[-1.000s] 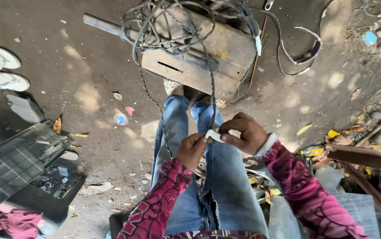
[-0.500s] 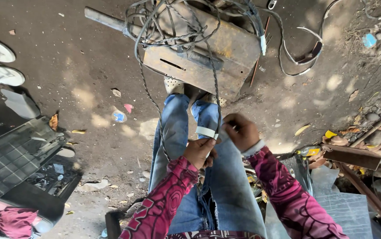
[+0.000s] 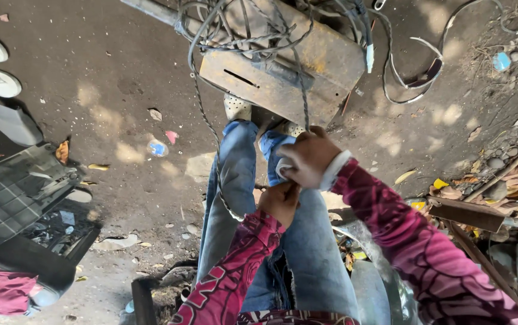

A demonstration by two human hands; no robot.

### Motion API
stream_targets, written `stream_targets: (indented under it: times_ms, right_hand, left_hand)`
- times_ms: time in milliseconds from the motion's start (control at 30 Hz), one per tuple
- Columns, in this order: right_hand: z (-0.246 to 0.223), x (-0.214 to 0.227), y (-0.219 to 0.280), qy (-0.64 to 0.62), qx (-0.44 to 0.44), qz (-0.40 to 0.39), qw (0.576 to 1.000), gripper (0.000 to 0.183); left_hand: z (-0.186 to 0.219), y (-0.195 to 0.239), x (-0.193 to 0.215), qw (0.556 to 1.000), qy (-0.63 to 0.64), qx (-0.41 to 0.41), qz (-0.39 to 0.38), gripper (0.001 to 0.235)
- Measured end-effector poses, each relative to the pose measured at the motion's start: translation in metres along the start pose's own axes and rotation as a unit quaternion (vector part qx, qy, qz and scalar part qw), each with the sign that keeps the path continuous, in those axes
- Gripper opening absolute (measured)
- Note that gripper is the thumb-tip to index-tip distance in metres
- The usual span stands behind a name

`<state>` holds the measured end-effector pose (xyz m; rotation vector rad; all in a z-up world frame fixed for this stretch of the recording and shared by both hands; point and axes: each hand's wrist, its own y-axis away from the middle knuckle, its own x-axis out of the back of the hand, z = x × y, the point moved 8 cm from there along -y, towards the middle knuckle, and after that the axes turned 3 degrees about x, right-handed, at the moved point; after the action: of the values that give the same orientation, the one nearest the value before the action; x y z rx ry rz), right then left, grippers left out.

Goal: The person sits on the ground and wraps electrical tape around the ends of black wires. They handle a bundle of wires attached to a metal box, securing the connections with tape.

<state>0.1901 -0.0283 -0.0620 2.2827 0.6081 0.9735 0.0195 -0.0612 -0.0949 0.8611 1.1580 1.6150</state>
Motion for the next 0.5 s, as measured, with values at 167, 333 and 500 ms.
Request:
stream_targets:
  times_ms: [167,333,500]
  right_hand:
    - [0.026,0.005,0.05,-0.255,0.036,0.198,0.946,0.036]
    - [0.035,-0.031,0.084,-0.307,0.04,0.251,0.917,0.038]
    - [0.027,-0.08,0.069,-0.319,0.026,0.258,0.912,0.024]
  left_hand:
    - [-0.003,0.005,0.015,0.996,-0.064,-0.036,0.052,0.028]
    - [0.006,0.007,0.02,0.992,-0.074,-0.073,0.078,0.027]
    - [0.036,0.028,0.028,0.994,-0.069,-0.059,0.064,0.028]
